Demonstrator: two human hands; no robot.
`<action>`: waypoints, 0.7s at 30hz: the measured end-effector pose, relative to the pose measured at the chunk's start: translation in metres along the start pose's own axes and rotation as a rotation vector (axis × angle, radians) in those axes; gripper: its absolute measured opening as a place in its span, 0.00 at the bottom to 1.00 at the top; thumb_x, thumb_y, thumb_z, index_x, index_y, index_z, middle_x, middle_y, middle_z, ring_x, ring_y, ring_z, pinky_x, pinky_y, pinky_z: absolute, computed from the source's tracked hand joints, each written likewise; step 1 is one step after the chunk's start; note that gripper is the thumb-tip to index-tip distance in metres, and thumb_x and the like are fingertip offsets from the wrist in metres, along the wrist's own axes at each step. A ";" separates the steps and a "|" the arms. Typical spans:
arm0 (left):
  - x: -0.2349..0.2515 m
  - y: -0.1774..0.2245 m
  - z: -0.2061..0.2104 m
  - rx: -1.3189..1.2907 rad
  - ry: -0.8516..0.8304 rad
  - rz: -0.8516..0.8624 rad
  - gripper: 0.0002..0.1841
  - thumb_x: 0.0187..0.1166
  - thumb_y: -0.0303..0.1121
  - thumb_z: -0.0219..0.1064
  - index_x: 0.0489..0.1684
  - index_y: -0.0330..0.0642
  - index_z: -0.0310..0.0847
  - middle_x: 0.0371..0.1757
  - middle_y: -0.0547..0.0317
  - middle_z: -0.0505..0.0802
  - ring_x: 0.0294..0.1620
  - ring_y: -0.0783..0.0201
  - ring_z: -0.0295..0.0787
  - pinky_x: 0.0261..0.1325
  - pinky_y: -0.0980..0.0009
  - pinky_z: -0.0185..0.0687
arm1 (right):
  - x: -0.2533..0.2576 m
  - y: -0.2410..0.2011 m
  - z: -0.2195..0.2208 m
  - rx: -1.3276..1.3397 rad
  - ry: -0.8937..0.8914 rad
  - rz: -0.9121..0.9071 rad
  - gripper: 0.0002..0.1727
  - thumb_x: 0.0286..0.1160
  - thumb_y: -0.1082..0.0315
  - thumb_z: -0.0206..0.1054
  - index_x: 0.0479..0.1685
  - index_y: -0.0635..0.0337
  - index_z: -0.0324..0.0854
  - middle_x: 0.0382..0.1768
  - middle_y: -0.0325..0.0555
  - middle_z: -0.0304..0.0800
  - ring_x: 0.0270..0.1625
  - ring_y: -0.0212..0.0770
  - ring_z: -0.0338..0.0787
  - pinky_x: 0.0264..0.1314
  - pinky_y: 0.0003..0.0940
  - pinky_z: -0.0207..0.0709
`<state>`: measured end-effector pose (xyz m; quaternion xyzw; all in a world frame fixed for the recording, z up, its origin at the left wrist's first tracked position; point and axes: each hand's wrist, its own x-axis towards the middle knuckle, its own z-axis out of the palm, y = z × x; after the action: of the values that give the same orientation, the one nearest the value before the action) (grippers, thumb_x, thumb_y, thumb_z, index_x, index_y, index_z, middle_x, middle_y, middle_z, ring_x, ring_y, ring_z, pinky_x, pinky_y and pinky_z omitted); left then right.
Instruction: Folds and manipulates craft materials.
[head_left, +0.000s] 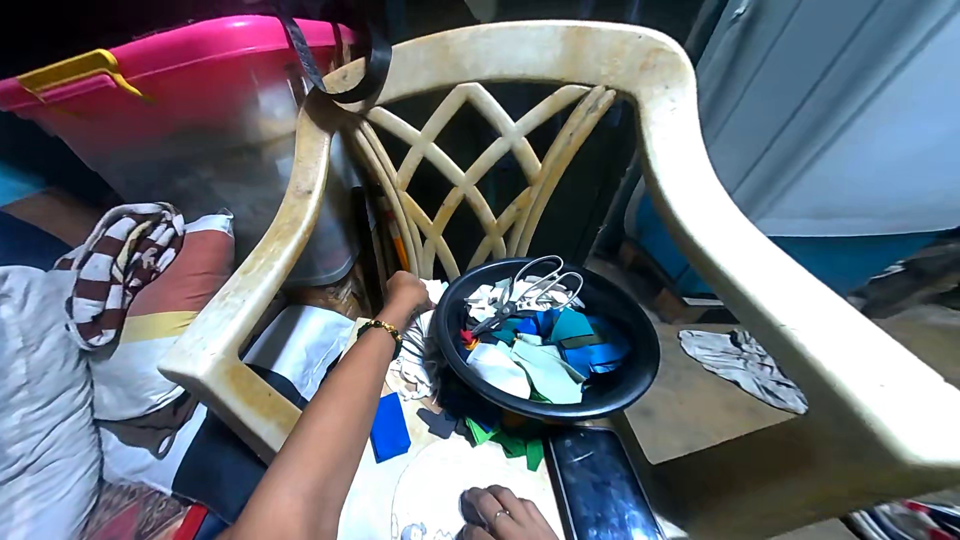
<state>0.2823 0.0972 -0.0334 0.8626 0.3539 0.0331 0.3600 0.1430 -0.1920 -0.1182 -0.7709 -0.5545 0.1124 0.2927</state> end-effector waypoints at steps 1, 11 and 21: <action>-0.005 0.001 -0.001 -0.020 0.004 0.009 0.21 0.69 0.20 0.75 0.63 0.29 0.83 0.57 0.33 0.88 0.55 0.43 0.85 0.59 0.47 0.79 | 0.000 0.000 0.000 -0.002 0.003 -0.001 0.34 0.67 0.38 0.74 0.42 0.68 0.91 0.63 0.68 0.87 0.67 0.69 0.85 0.62 0.63 0.78; -0.015 0.002 -0.004 -0.097 -0.030 0.019 0.13 0.71 0.19 0.74 0.53 0.29 0.86 0.54 0.37 0.90 0.53 0.47 0.84 0.59 0.49 0.77 | -0.001 -0.002 -0.001 0.013 0.013 -0.004 0.33 0.67 0.40 0.75 0.42 0.70 0.91 0.63 0.69 0.88 0.67 0.70 0.85 0.62 0.63 0.79; -0.030 -0.008 -0.015 -0.307 0.102 0.084 0.14 0.78 0.30 0.70 0.56 0.32 0.80 0.51 0.39 0.85 0.46 0.51 0.79 0.48 0.53 0.77 | 0.000 -0.002 0.004 -0.036 0.020 -0.025 0.27 0.63 0.49 0.81 0.42 0.68 0.91 0.62 0.68 0.87 0.66 0.69 0.86 0.61 0.62 0.79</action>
<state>0.2500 0.0912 -0.0215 0.8086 0.3261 0.1457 0.4675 0.1393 -0.1905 -0.1202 -0.7701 -0.5630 0.0910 0.2858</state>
